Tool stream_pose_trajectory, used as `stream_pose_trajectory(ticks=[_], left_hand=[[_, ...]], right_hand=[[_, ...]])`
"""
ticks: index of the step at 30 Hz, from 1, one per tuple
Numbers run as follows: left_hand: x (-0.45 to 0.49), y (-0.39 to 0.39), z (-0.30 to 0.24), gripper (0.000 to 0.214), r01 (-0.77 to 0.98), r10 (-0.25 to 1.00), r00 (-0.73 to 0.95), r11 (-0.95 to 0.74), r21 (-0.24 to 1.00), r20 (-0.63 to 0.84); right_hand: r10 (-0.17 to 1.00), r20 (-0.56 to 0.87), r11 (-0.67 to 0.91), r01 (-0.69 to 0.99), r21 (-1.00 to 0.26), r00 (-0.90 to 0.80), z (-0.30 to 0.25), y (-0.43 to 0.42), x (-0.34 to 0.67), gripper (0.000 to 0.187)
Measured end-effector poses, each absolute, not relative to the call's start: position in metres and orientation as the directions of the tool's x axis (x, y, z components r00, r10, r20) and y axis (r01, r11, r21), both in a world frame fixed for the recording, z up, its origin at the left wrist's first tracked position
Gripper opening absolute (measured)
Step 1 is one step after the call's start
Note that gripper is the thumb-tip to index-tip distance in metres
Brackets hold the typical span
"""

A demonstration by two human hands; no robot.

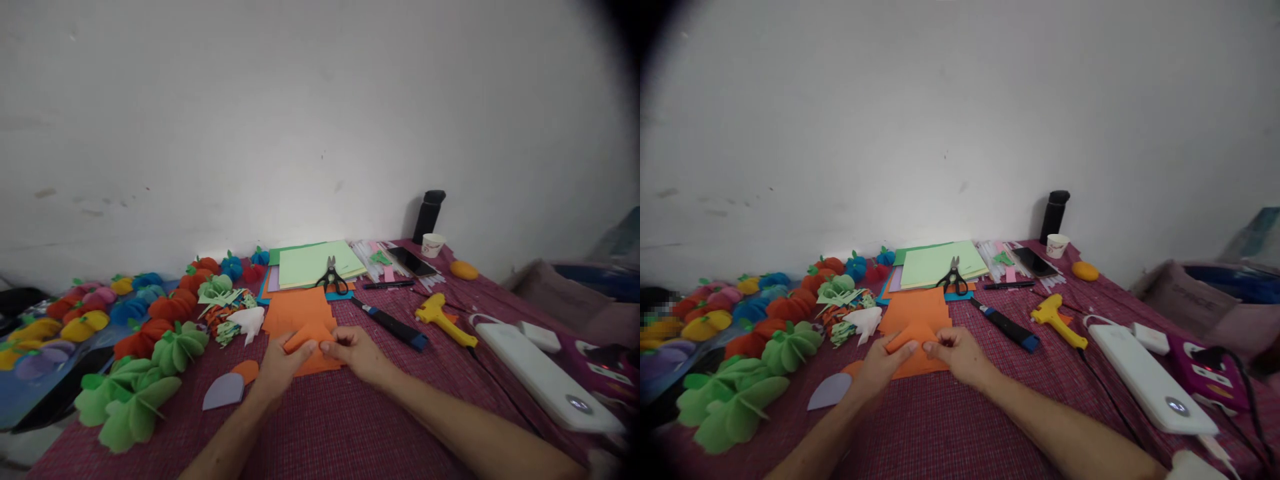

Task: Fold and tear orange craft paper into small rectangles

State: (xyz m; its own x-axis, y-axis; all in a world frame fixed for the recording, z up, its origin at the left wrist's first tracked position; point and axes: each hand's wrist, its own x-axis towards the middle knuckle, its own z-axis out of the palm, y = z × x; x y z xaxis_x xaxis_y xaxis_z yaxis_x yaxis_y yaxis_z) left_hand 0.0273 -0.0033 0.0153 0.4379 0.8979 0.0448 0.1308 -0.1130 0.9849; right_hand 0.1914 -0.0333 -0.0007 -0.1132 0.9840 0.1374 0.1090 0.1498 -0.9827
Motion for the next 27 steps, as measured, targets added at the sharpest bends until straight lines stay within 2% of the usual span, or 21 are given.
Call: stream_pose_trajectory(ticks=[4, 10, 15, 20, 27], left_hand=[[0.028, -0.004, 0.015, 0.024, 0.147, 0.881, 0.472, -0.131, 0.980, 0.047], [0.023, -0.001, 0.007, 0.023, 0.166, 0.874, 0.481, -0.161, 0.973, 0.062], [0.017, 0.001, 0.005, 0.022, 0.210, 0.861, 0.509, -0.140, 0.968, 0.014], [0.019, -0.004, 0.006, 0.022, 0.222, 0.813, 0.581, -0.141, 0.965, -0.015], [0.022, -0.002, 0.010, 0.031, 0.067, 0.796, 0.606, -0.067, 0.995, 0.013]], right_hand=[[0.980, 0.166, 0.176, 0.088, -0.980, -0.113, 0.000, -0.034, 0.190, 0.033], [0.986, 0.109, 0.129, 0.154, -0.980, -0.129, 0.003, -0.031, 0.197, 0.035], [0.991, 0.107, 0.116, 0.129, -0.985, -0.075, 0.015, -0.028, 0.209, 0.030], [0.978, 0.048, 0.066, 0.083, -0.994, -0.205, 0.014, -0.032, 0.202, 0.030], [0.992, 0.111, 0.113, 0.041, -0.993, -0.060, 0.008, -0.031, 0.201, 0.031]])
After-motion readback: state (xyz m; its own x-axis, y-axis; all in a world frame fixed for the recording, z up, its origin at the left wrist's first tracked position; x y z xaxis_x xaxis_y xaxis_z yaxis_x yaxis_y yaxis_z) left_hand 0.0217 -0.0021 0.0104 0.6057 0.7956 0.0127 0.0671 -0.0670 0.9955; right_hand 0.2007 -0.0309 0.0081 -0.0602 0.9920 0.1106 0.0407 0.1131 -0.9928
